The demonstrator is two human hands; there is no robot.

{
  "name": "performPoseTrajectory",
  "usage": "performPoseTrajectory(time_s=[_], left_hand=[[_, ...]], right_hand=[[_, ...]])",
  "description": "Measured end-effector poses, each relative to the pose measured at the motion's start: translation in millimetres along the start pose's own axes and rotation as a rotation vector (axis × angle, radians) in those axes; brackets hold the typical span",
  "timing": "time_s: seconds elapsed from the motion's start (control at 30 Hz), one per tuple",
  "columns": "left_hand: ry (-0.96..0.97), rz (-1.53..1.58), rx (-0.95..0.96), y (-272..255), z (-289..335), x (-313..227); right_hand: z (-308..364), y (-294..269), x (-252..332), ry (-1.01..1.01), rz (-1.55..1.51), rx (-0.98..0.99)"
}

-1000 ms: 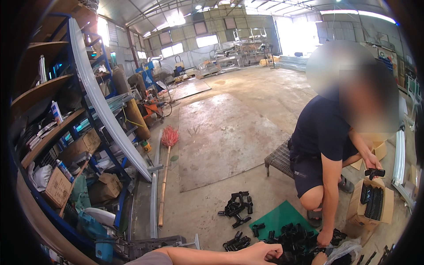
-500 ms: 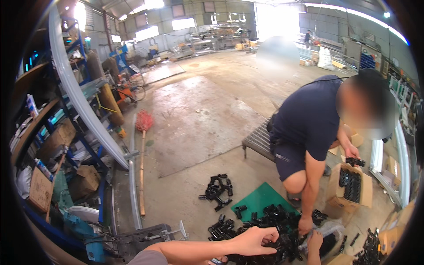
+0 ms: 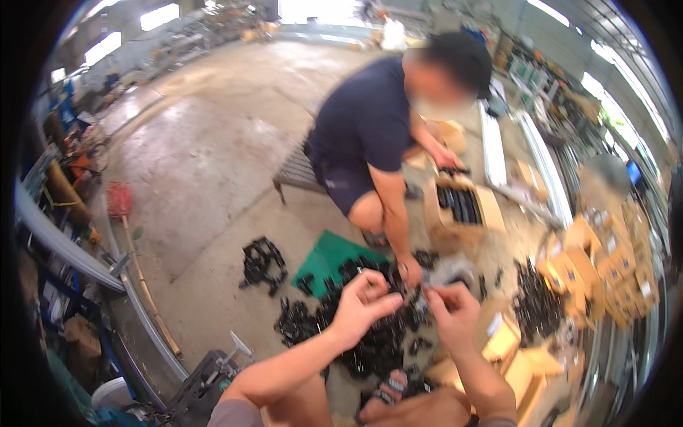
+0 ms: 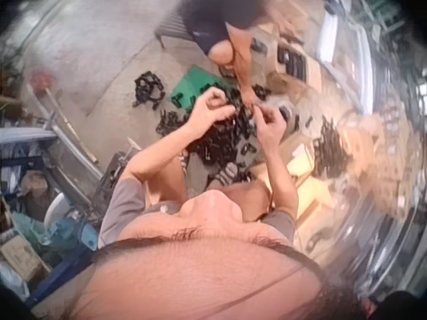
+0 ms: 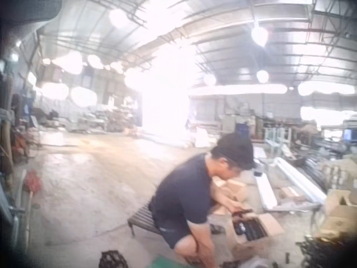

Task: The person picks up black plastic connectors from a pile, turns them over in their hands, and places them into cardboard boxes.

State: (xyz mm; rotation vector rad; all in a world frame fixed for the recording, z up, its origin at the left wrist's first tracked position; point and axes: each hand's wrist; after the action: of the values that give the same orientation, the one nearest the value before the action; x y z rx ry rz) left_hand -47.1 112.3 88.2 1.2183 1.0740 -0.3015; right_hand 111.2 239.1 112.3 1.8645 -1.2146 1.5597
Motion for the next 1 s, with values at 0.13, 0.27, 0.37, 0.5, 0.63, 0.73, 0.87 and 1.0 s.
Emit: performPoseTrajectory(time_s=[0.13,0.27,0.37,0.5,0.63,0.73,0.87,1.0], left_hand=[[0.011,0.134,0.064,14.5,10.8,-10.5],[0.055,0.114,0.090,24.8,21.8,-13.3],[0.092,0.074,0.084,21.6,27.0,-16.5],[0.125,0.061,0.085,18.9,31.8,-18.2],[0.150,0.012,0.092,19.3,31.4,-20.1],[0.152,-0.020,0.107,19.7,31.4,-20.4],[0.146,-0.039,0.115,21.8,29.7,-19.8],[0.149,-0.043,0.111,21.4,29.0,-16.1]], right_hand=[[17.4,6.0,49.2,0.034,-0.150,0.029],[29.9,23.7,60.3,0.017,-0.272,-0.064],[34.8,39.0,59.5,-0.034,-0.140,-0.120],[33.0,42.7,45.5,-0.200,0.000,-0.135],[33.5,38.9,40.5,-0.057,-0.161,-0.058],[36.6,39.5,49.6,0.023,-0.252,-0.060],[36.9,33.7,51.6,0.049,-0.244,-0.068],[38.4,27.5,48.9,0.078,-0.174,-0.044]])
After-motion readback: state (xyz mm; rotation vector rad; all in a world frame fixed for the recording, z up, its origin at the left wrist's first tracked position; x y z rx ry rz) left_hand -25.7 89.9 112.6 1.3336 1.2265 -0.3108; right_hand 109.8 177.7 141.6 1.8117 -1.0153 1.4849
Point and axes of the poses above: each hand's wrist, its own z-axis away from the middle knuckle, its own y-axis out of the palm, x = y × z, and after that the axes turned 2 degrees about y, right-handed
